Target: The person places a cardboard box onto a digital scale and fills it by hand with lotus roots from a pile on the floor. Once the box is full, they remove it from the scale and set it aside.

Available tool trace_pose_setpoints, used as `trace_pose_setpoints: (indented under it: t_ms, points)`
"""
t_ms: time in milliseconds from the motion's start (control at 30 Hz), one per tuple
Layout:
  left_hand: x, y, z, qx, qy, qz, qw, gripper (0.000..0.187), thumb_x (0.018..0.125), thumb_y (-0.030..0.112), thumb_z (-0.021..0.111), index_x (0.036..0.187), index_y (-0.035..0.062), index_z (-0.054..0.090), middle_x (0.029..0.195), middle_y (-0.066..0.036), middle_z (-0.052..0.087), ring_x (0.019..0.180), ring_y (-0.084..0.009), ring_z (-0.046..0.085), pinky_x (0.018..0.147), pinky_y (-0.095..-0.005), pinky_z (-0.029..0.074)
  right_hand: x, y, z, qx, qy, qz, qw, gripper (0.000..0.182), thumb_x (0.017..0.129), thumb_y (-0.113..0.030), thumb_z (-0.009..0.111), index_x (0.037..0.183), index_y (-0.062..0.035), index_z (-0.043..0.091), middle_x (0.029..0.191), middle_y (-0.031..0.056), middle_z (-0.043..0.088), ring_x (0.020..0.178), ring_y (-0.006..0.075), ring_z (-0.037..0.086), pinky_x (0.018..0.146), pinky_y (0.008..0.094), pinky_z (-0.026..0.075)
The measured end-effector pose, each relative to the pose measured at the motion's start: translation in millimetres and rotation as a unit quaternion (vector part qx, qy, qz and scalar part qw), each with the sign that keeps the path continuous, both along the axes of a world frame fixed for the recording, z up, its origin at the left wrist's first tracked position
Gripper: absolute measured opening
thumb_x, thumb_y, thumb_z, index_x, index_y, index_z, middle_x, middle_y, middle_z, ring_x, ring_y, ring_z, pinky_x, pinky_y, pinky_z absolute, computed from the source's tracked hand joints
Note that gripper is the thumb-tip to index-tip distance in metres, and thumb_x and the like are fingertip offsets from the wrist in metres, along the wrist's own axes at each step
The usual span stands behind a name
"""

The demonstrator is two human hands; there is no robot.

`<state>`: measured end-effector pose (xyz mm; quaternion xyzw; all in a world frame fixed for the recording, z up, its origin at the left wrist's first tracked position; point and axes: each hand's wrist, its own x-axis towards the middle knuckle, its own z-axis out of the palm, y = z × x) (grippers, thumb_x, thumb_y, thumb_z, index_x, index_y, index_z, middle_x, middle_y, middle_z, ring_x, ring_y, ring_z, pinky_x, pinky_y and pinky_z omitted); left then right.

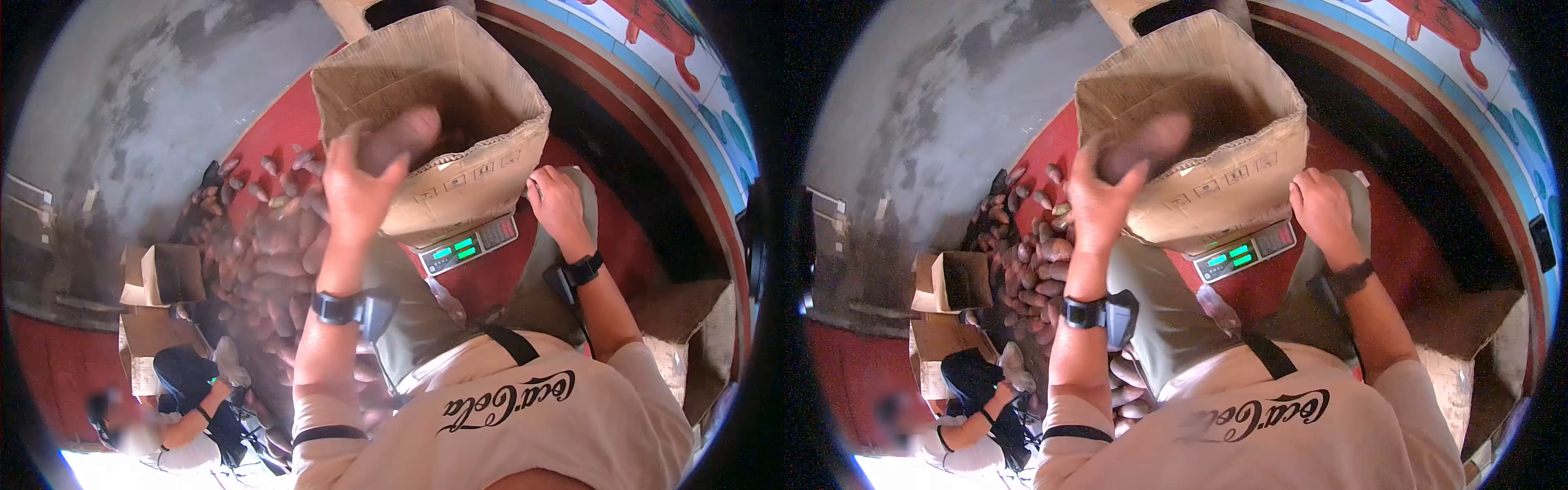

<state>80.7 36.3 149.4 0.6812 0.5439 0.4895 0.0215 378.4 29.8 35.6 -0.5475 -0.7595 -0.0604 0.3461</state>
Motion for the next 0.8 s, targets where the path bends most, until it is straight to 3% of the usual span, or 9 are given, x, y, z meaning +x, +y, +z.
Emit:
trace_pose_setpoints:
  t_ms: [67,233,433,533,633,800]
  points:
    - [9,-5,5,0.019,0.086,-0.005,0.996,0.048,0.067,0.016,0.078,0.11,0.0027,0.062,0.101,-0.017,0.062,0.093,-0.0362,0.063,0.081,-0.0405,0.052,-2,0,3,-0.01,-0.004,0.0,1.0,0.008,0.084,-0.011,0.061,0.082,-0.0042,0.058,0.08,0.0123,0.057,0.075,0.0324,0.058,0.069,0.0431,0.047]
    - [4,-9,-6,0.002,0.072,0.005,0.997,0.034,0.075,0.009,0.071,0.107,0.0004,0.063,0.102,-0.019,0.062,0.093,-0.0367,0.063,0.08,-0.0385,0.052,-1,1,1,-0.023,-0.002,-0.001,1.0,0.007,0.085,-0.011,0.06,0.085,-0.0036,0.058,0.081,0.0128,0.058,0.076,0.033,0.058,0.069,0.0434,0.047]
    - [-2,-22,-17,0.1,0.15,0.043,0.983,0.043,0.074,0.011,0.071,0.113,0.003,0.058,0.117,-0.017,0.059,0.108,-0.0368,0.055,0.095,-0.0481,0.04,-5,0,2,-0.024,-0.014,-0.008,1.0,0.01,0.084,-0.012,0.061,0.081,-0.0041,0.057,0.079,0.0129,0.056,0.076,0.0329,0.058,0.069,0.0432,0.046]
    - [-11,-33,-28,0.094,0.111,0.03,0.989,0.051,0.075,0.014,0.07,0.122,0.0034,0.053,0.128,-0.019,0.051,0.119,-0.0378,0.047,0.102,-0.0496,0.033,-3,2,-2,-0.016,-0.012,-0.005,1.0,0.01,0.084,-0.012,0.061,0.081,-0.0042,0.057,0.079,0.0127,0.057,0.076,0.0329,0.058,0.07,0.0433,0.046]
    - [-24,-46,-37,0.13,0.093,0.065,0.985,0.051,0.081,0.013,0.065,0.127,0.0004,0.049,0.128,-0.02,0.051,0.121,-0.0384,0.046,0.106,-0.0463,0.033,-3,2,0,-0.032,-0.031,-0.008,0.999,0.008,0.085,-0.01,0.06,0.086,-0.0026,0.058,0.083,0.0134,0.059,0.077,0.0337,0.058,0.07,0.0437,0.046]
    - [-68,-66,-81,0.056,0.071,0.123,0.988,0.042,0.089,0.016,0.056,0.126,-0.0023,0.049,0.128,-0.022,0.051,0.121,-0.0388,0.046,0.104,-0.0455,0.035,-4,2,-1,-0.032,-0.036,-0.01,0.999,0.009,0.085,-0.012,0.06,0.085,-0.0029,0.058,0.083,0.0132,0.058,0.078,0.0333,0.059,0.071,0.0433,0.047]
